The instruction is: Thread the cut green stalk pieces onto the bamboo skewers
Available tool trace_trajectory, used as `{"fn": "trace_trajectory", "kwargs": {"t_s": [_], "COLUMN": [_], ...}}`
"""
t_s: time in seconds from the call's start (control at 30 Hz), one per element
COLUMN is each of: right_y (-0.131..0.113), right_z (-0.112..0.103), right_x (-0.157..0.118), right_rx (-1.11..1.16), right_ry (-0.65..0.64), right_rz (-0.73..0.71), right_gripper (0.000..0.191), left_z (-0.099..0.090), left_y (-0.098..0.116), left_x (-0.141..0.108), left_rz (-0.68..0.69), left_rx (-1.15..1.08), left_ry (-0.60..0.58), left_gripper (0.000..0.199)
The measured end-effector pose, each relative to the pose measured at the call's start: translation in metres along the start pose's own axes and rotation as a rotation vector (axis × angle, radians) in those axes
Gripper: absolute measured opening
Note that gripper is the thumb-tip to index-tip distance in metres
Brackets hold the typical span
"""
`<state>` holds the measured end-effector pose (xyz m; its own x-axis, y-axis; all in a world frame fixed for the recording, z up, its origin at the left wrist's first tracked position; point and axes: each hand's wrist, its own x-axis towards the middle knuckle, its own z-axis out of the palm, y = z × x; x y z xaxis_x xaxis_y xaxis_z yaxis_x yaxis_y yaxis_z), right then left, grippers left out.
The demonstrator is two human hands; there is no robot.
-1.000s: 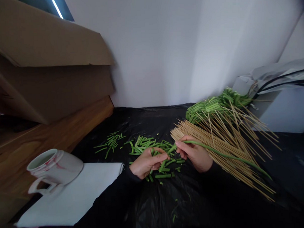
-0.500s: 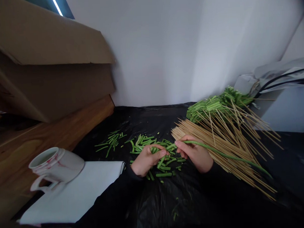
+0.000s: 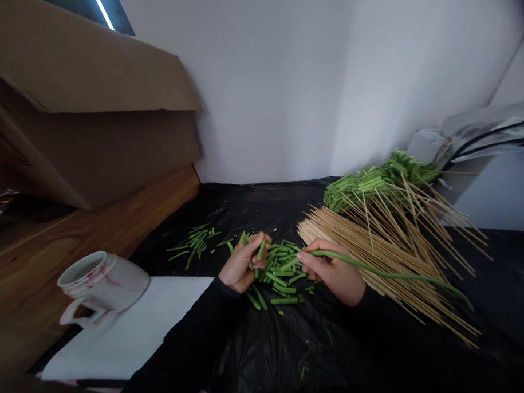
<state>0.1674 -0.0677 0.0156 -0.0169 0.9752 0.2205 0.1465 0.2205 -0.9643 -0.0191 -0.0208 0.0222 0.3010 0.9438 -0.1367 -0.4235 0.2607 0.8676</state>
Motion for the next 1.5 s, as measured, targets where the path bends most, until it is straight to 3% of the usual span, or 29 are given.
{"fn": "trace_trajectory", "kwargs": {"t_s": [0.17, 0.3, 0.5, 0.7, 0.83, 1.0, 1.17, 1.3, 1.5], "right_y": [0.002, 0.005, 0.009, 0.01, 0.008, 0.005, -0.003, -0.004, 0.014], "right_z": [-0.001, 0.001, 0.001, -0.01, -0.013, -0.009, -0.004, 0.005, 0.016], "right_x": [0.0, 0.0, 0.001, 0.008, 0.01, 0.012, 0.027, 0.038, 0.036], "right_rx": [0.079, 0.123, 0.132, 0.371, 0.244, 0.106, 0.065, 0.074, 0.177], "right_ry": [-0.168, -0.228, -0.253, -0.194, -0.201, -0.223, -0.252, -0.241, -0.172], "right_rz": [0.068, 0.119, 0.174, 0.137, 0.133, 0.126, 0.116, 0.072, 0.159], "right_gripper": [0.023, 0.024, 0.023, 0.027, 0.023, 0.024, 0.025, 0.024, 0.027], "left_z": [0.005, 0.009, 0.01, 0.007, 0.005, 0.004, 0.001, -0.004, -0.005], "left_y": [-0.001, -0.007, -0.007, 0.004, 0.017, 0.032, 0.025, 0.019, 0.019], "left_x": [-0.006, -0.013, -0.016, -0.014, -0.008, 0.009, 0.022, 0.021, 0.012], "left_rz": [-0.144, -0.116, -0.185, -0.264, -0.271, -0.185, -0.192, -0.196, -0.069], "left_rx": [0.002, 0.239, 0.525, 0.461, 0.517, 0.591, 0.75, 0.727, 0.712], "left_ry": [-0.156, -0.249, -0.323, -0.342, -0.376, -0.339, -0.376, -0.413, -0.339], "left_gripper": [0.023, 0.028, 0.032, 0.028, 0.029, 0.032, 0.037, 0.038, 0.028]}}
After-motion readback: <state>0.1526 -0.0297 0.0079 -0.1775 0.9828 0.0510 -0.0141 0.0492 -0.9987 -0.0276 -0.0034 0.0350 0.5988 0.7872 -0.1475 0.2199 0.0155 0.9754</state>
